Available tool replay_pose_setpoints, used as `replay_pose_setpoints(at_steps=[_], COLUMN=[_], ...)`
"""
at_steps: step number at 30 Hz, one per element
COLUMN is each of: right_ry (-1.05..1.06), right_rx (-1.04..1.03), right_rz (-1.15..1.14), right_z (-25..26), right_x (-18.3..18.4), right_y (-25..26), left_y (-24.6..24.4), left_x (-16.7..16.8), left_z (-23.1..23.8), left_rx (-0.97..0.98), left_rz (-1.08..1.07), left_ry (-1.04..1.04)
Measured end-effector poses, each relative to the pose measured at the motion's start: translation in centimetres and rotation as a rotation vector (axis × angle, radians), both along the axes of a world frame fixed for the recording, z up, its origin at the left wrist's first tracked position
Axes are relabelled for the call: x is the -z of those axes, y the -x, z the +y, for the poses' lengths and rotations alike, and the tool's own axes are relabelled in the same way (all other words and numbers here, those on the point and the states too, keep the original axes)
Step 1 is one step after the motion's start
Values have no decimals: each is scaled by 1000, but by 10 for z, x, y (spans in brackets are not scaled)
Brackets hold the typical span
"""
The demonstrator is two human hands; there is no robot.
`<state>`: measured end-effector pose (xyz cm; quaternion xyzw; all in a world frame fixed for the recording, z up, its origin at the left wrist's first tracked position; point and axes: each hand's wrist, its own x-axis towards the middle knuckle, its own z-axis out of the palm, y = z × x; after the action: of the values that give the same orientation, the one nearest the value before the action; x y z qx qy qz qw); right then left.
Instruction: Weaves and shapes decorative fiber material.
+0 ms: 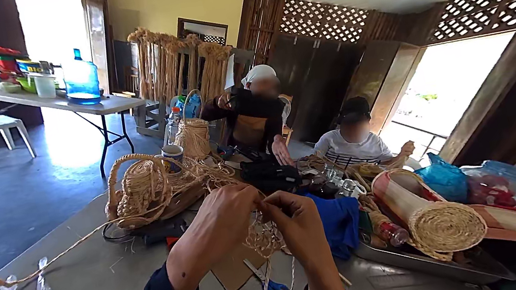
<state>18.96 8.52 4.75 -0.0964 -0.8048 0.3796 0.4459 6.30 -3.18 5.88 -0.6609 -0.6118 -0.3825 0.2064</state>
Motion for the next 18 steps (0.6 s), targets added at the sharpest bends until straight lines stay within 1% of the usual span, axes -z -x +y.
replay_pose_setpoints(at_steps=[8,11,18], right_ry=[12,21,7], right_rx=[58,48,109], right_rz=[-57,-53,-94], right_z=[-1,-1,-3], right_x=[-2,-3,-4], right_y=[-1,-2,1], left_y=[-3,-5,-5], left_x=[5,6,7], left_z=[5,7,9], left_rx=[-12,-31,-82], left_rz=[57,77,105], left_ry=[-22,-36,-37])
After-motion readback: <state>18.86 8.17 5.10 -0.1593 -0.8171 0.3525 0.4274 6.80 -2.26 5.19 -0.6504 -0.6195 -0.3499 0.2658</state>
